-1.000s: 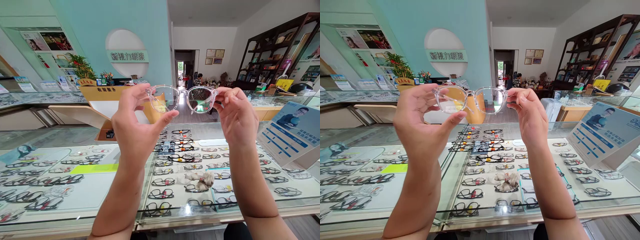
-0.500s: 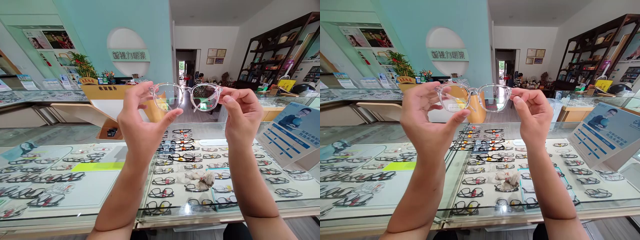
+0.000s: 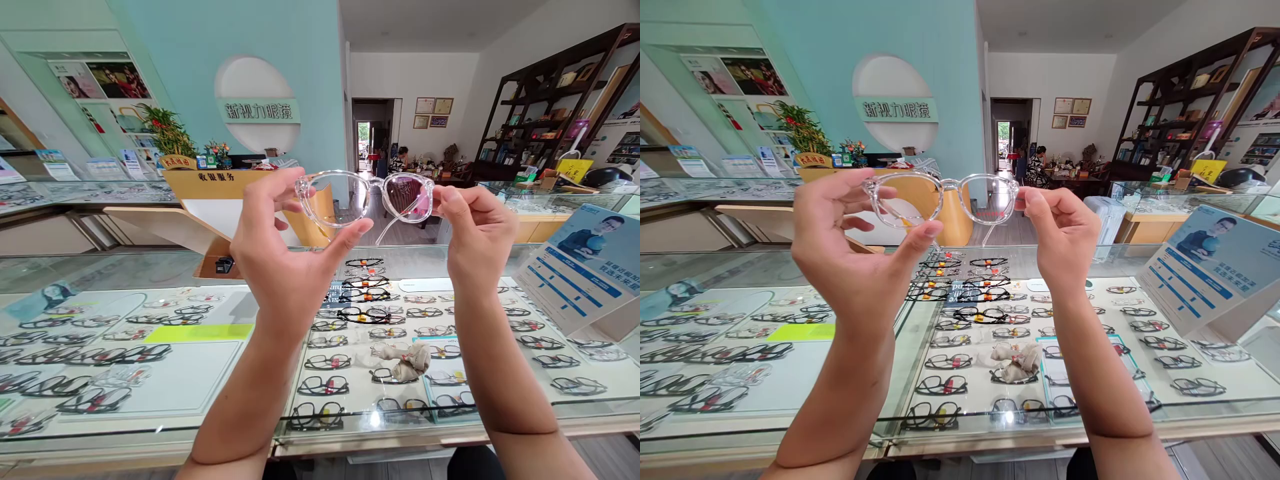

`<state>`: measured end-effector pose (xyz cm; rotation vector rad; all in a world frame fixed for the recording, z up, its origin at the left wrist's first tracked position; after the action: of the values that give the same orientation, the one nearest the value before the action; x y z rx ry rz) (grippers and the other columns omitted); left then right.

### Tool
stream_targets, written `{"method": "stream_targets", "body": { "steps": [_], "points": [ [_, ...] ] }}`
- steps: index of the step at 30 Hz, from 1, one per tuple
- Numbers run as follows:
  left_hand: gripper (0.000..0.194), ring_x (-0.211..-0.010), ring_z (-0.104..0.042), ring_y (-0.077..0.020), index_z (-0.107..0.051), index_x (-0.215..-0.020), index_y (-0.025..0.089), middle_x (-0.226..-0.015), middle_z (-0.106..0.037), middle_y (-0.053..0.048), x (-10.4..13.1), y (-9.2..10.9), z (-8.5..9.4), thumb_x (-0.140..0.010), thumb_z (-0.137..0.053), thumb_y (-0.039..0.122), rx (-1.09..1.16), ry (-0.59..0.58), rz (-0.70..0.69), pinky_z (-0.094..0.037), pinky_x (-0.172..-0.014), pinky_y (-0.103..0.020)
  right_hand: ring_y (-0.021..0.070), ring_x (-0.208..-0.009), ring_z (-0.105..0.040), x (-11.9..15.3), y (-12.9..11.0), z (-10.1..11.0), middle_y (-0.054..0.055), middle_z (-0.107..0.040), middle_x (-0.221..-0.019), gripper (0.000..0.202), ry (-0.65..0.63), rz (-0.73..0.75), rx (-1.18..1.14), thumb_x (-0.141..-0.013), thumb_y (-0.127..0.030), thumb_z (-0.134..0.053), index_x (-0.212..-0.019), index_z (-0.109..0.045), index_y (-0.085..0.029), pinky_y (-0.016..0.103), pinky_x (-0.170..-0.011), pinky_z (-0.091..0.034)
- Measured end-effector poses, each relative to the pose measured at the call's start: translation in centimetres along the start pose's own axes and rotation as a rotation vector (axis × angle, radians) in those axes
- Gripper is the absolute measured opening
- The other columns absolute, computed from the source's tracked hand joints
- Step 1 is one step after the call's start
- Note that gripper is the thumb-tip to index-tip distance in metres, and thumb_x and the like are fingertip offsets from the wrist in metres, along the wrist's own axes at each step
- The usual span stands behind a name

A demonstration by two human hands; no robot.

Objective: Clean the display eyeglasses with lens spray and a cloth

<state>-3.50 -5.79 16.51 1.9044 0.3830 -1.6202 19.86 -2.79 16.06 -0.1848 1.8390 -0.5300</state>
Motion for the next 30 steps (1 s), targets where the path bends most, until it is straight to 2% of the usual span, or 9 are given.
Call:
{"method": "stream_targets", "body": {
  "steps": [5, 9, 13, 17, 20, 25, 30],
  "points": [
    [0.062, -0.112, -0.074, -0.0362, -0.069, -0.134, 0.040, -0.128, -0.075, -0.006, -0.1, 0.4, 0.2, -0.082, -0.095, 0.062, -0.045, 0.019, -0.025, -0.059, -0.075, -0.053, 0.0175, -0.086, -0.077, 0.1, 0.0, -0.2, 0.001, -0.078, -0.091, 0.022, -0.053, -0.048, 0.019, -0.102, -0.042, -0.079, -0.090, -0.072, -0.025, 0.038, -0.084, -0.068],
    [0.065, -0.111, -0.076, -0.0343, -0.070, -0.133, 0.038, -0.125, -0.077, -0.005, -0.3, 0.1, 0.1, -0.079, -0.096, 0.064, -0.032, 0.024, -0.017, -0.058, -0.075, -0.050, 0.0172, -0.088, -0.076, 0.1, -0.1, -0.2, 0.000, -0.074, -0.091, 0.020, -0.057, 0.002, 0.010, -0.100, -0.039, -0.080, -0.095, -0.066, -0.027, 0.038, -0.086, -0.067],
    [0.077, -0.113, -0.078, -0.0325, -0.067, -0.138, 0.039, -0.127, -0.079, -0.005, -1.0, -2.3, -0.4, -0.075, -0.096, 0.072, 0.068, -0.062, 0.006, -0.060, -0.080, -0.047, 0.0185, -0.093, -0.075, 0.1, -0.6, -0.1, 0.001, -0.072, -0.098, 0.021, -0.010, 0.101, -0.013, -0.097, -0.037, -0.082, -0.097, -0.062, -0.028, 0.041, -0.090, -0.067],
    [0.083, -0.128, -0.074, -0.0366, -0.062, -0.146, 0.045, -0.135, -0.075, -0.007, -1.4, -5.7, -1.5, -0.076, -0.089, 0.081, 0.271, -0.193, 0.001, -0.063, -0.090, -0.051, 0.0179, -0.083, -0.069, 0.1, -1.2, 0.0, -0.002, -0.062, -0.087, 0.031, 0.118, 0.199, 0.006, -0.093, -0.037, -0.086, -0.091, -0.056, -0.029, 0.042, -0.086, -0.067],
    [0.091, -0.135, -0.071, -0.0395, -0.059, -0.149, 0.047, -0.139, -0.073, -0.008, -1.3, -7.2, -2.3, -0.071, -0.089, 0.084, 0.369, -0.243, 0.006, -0.064, -0.097, -0.056, 0.0196, -0.081, -0.068, 0.1, -1.2, 0.0, -0.001, -0.059, -0.085, 0.034, 0.114, 0.219, 0.046, -0.095, -0.044, -0.085, -0.090, -0.054, -0.030, 0.044, -0.082, -0.068],
    [0.088, -0.139, -0.068, -0.0392, -0.060, -0.146, 0.045, -0.140, -0.074, -0.007, -1.2, -7.1, -2.9, -0.073, -0.089, 0.084, 0.424, -0.239, 0.024, -0.063, -0.104, -0.060, 0.0197, -0.075, -0.066, 0.2, -1.0, 0.1, 0.000, -0.058, -0.086, 0.031, 0.037, 0.216, 0.047, -0.099, -0.048, -0.080, -0.092, -0.055, -0.031, 0.043, -0.075, -0.068],
    [0.090, -0.141, -0.067, -0.0388, -0.058, -0.146, 0.041, -0.140, -0.073, -0.007, -1.2, -6.6, -3.1, -0.074, -0.087, 0.086, 0.417, -0.241, 0.042, -0.062, -0.106, -0.062, 0.0175, -0.068, -0.059, 0.3, -0.6, 0.1, 0.000, -0.056, -0.086, 0.028, 0.030, 0.215, 0.039, -0.102, -0.046, -0.076, -0.094, -0.054, -0.031, 0.039, -0.065, -0.062]
  ]
}}
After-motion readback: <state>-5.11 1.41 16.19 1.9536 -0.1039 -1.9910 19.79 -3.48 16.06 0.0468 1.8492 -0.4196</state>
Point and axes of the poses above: each hand's wrist, its own x-axis away from the middle knuckle, its own z-axis out of the back of the hand, y = z × x, the point moved 2 cm from there along -x, towards the middle knuckle
